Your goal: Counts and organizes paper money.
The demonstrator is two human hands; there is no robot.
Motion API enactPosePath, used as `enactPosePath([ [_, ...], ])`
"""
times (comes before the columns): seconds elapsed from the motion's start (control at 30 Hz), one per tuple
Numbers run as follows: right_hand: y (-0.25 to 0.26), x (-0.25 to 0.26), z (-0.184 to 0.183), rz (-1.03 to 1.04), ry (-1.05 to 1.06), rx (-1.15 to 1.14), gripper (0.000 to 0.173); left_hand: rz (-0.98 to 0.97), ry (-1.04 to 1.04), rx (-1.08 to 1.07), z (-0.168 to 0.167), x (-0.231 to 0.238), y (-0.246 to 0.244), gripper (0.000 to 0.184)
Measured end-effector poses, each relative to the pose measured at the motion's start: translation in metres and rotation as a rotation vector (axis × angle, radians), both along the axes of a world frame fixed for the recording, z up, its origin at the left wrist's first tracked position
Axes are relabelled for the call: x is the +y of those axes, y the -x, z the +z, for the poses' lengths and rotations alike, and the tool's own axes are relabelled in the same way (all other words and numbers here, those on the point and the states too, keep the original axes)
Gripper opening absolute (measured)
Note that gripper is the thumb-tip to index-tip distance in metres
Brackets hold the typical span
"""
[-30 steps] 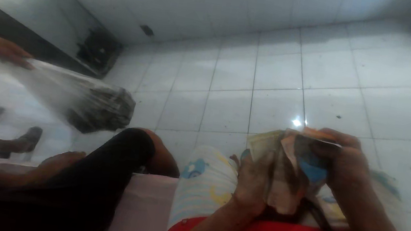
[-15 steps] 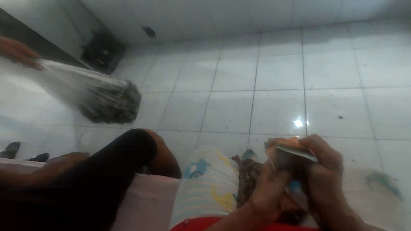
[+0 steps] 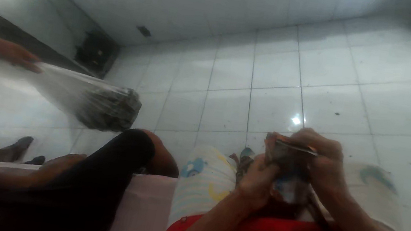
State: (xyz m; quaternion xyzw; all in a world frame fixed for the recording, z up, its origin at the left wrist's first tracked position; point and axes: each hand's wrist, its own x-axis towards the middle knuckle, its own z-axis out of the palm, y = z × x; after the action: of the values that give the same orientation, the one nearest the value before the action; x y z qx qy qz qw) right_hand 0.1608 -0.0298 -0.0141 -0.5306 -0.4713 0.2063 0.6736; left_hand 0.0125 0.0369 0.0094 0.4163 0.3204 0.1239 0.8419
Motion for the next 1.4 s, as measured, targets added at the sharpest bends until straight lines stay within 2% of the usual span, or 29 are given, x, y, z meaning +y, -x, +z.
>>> enactPosePath([
  [0.1, -0.002, -0.001, 0.003, -0.045, -0.079, 0.081, 0.018, 0.042, -0.023, 0.034, -0.003, -0.001, -0.004, 0.020],
  [0.2, -0.003, -0.001, 0.005, -0.112, -0.191, 0.146, 0.017, 0.050, -0.150, 0.056, -0.007, 0.000, -0.001, 0.028],
  [0.33, -0.006, 0.001, 0.000, -0.194, -0.342, -0.041, 0.016, 0.044, -0.287, 0.133, -0.006, 0.008, 0.008, 0.034],
  [0.4, -0.004, 0.000, 0.000, -0.221, -0.370, -0.182, 0.022, 0.008, -0.217, 0.128, -0.002, 0.009, 0.011, 0.053],
  [0.47, 0.000, 0.000, -0.001, -0.203, -0.378, -0.284, 0.023, -0.035, -0.060, 0.046, 0.003, 0.011, 0.011, 0.074],
  [0.5, 0.003, 0.001, -0.002, -0.170, -0.372, -0.316, 0.021, -0.045, 0.045, -0.022, 0.004, 0.012, 0.012, 0.077],
  [0.53, 0.006, 0.001, -0.003, -0.124, -0.360, -0.347, 0.020, -0.025, 0.154, -0.086, 0.006, 0.012, 0.012, 0.073],
  [0.6, 0.010, 0.001, -0.003, -0.027, -0.324, -0.403, 0.018, 0.086, 0.317, -0.150, 0.009, 0.012, 0.012, 0.051],
  [0.67, 0.014, 0.000, -0.002, -0.007, -0.275, -0.467, 0.016, 0.174, 0.327, -0.218, 0.006, 0.012, 0.012, 0.029],
  [0.7, 0.015, 0.000, -0.001, -0.004, -0.247, -0.486, 0.017, 0.191, 0.284, -0.242, 0.005, 0.012, 0.013, 0.025],
  [0.8, 0.014, -0.001, 0.002, 0.019, -0.162, -0.450, 0.019, 0.188, 0.171, -0.244, 0.005, 0.011, 0.012, 0.028],
  [0.97, 0.013, 0.000, 0.002, 0.051, -0.118, -0.372, 0.018, 0.235, 0.167, -0.248, 0.004, 0.007, 0.006, 0.025],
  [1.07, 0.018, 0.000, 0.006, -0.030, -0.124, -0.460, 0.019, 0.240, 0.136, -0.220, 0.003, 0.008, 0.007, 0.028],
  [1.17, 0.022, -0.002, 0.007, -0.214, -0.067, -0.606, 0.020, 0.237, 0.058, -0.230, 0.000, 0.008, 0.008, 0.029],
  [1.23, 0.021, -0.004, 0.010, -0.230, -0.006, -0.621, 0.020, 0.219, 0.048, -0.273, -0.002, 0.006, 0.008, 0.025],
  [1.3, 0.018, -0.006, 0.011, -0.139, 0.027, -0.503, 0.017, 0.208, 0.041, -0.262, -0.001, 0.005, 0.008, 0.025],
  [1.4, 0.012, -0.003, 0.009, 0.008, -0.043, -0.308, 0.012, 0.156, -0.040, -0.236, -0.001, 0.006, 0.016, 0.025],
])
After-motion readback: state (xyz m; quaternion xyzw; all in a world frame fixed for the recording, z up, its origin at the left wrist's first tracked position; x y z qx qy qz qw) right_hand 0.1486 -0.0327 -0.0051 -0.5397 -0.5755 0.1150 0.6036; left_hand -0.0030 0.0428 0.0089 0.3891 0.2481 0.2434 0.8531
